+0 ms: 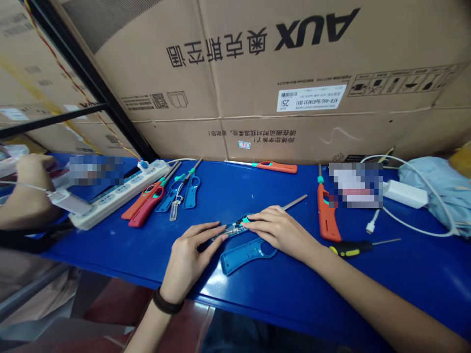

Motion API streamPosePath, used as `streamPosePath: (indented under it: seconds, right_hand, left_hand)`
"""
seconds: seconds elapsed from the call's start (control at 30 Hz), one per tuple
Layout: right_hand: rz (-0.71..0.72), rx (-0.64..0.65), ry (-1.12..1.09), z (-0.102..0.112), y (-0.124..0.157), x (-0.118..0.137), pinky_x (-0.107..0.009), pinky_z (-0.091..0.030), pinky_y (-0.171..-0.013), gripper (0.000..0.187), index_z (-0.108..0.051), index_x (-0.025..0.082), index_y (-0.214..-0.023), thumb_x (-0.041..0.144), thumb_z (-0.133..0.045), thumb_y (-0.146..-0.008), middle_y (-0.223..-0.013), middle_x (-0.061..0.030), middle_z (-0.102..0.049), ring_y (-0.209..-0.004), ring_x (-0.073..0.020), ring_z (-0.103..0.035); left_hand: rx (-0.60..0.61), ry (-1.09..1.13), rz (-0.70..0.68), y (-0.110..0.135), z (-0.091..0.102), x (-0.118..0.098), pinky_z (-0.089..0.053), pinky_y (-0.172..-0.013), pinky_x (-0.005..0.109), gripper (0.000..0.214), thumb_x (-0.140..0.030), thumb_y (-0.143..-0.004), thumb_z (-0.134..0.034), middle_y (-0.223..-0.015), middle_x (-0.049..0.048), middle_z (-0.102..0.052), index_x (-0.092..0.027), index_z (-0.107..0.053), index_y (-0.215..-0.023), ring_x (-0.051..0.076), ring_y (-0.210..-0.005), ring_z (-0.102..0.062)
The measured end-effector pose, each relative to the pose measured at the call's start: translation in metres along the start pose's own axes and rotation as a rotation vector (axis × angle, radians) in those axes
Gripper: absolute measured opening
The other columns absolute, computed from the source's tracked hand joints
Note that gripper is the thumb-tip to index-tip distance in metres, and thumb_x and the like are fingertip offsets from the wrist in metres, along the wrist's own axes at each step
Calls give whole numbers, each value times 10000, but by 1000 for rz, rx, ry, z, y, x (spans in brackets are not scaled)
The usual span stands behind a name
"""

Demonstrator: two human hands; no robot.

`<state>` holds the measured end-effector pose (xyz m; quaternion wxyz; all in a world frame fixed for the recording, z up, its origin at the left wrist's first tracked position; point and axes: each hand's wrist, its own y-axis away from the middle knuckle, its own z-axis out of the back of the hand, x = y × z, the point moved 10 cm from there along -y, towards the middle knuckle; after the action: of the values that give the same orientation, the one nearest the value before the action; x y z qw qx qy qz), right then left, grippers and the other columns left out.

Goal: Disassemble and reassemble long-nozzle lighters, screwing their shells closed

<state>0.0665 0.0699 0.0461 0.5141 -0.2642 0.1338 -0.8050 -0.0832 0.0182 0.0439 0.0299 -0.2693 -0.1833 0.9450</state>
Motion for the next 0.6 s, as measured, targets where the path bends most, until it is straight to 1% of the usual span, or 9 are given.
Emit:
streamPosePath:
  seconds: [0.13, 0.27, 0.4, 0.6]
  right_hand:
    - [19, -8, 22, 1, 1, 2, -351, -448, -867, 243, -667, 242, -1105, 203, -527, -911, -1118, -21, -687, -966, -174, -598]
    - [67, -2, 50, 1, 1, 11, -357, -431, -920, 273, -634, 242, -1165, 236, -491, -933, -1153, -37, -670, -1033, -172, -580]
    - [113, 42, 56, -4, 1, 21, -360, -409, -960, 288, -613, 256, -1194, 257, -463, -947, -1189, -31, -654, -1065, -161, -572]
    - [79, 57, 73, -6, 1, 19, -376, -417, -960, 286, -625, 280, -1183, 260, -476, -939, -1224, -28, -631, -1104, -180, -542]
  left_hand:
    - [14, 25, -45, 1, 1, -3, -508, -901, 332, 252, -374, -843, -609, -1073, 13, -699, -295, -697, -1065, 201, -993, -642]
    - [88, 60, -85, 5, -4, -6, -491, -938, 374, 265, -279, -877, -546, -1171, 29, -660, -301, -676, -1107, 211, -1074, -605]
    - [177, 149, -22, 7, -8, -2, -457, -987, 432, 316, -238, -885, -491, -1250, 43, -618, -289, -649, -1153, 226, -1162, -558]
    - [275, 300, 62, 1, -10, 4, -426, -1016, 455, 301, -264, -867, -499, -1249, 53, -617, -259, -680, -1108, 240, -1186, -549]
